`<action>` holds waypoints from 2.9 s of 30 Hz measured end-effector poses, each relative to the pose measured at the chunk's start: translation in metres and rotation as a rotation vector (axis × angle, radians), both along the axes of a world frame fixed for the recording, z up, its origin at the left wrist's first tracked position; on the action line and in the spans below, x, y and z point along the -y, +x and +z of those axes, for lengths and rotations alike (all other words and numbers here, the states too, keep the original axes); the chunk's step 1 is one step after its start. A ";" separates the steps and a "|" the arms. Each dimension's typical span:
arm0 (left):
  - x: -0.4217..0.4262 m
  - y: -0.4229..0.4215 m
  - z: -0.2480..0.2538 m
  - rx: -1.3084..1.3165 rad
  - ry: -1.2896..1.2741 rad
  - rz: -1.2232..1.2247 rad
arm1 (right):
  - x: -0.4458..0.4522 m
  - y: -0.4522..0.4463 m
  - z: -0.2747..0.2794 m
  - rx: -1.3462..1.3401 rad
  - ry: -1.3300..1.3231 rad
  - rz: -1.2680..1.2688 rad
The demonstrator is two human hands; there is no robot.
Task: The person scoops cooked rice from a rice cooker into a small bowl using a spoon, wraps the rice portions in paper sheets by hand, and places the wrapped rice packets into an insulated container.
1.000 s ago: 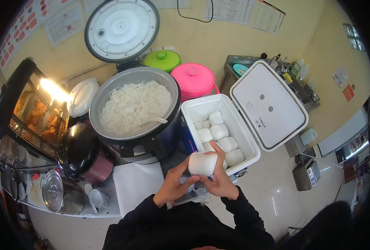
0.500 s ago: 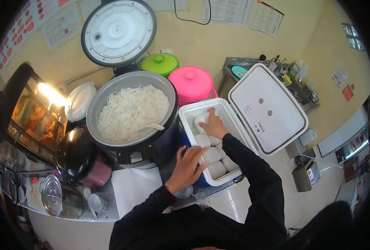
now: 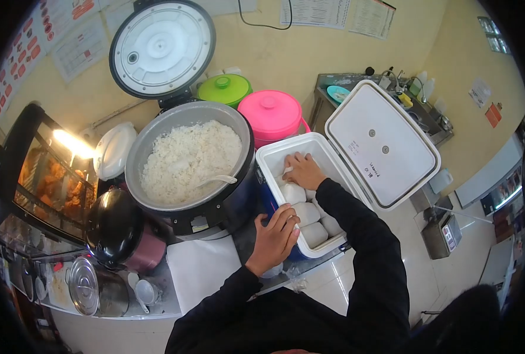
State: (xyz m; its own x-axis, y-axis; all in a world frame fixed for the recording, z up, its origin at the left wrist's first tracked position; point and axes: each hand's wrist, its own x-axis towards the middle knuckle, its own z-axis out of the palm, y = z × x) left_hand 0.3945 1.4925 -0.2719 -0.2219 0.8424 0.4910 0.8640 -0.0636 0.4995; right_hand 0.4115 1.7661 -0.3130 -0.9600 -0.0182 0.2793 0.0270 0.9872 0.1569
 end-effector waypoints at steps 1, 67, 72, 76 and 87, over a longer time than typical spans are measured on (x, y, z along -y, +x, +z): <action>0.001 0.001 0.001 -0.003 -0.019 0.006 | 0.001 -0.002 0.000 -0.004 0.044 -0.037; 0.269 -0.245 0.062 0.688 0.347 0.521 | 0.140 -0.216 0.109 0.967 -0.963 0.352; 0.221 -0.282 0.111 0.487 0.131 0.436 | 0.131 -0.207 0.145 0.978 -1.113 0.152; 0.182 -0.285 0.116 0.443 0.005 0.394 | 0.132 -0.204 0.214 0.633 -0.941 0.169; 0.123 -0.255 0.098 0.840 0.284 0.185 | 0.183 -0.169 0.245 -0.285 -0.183 0.309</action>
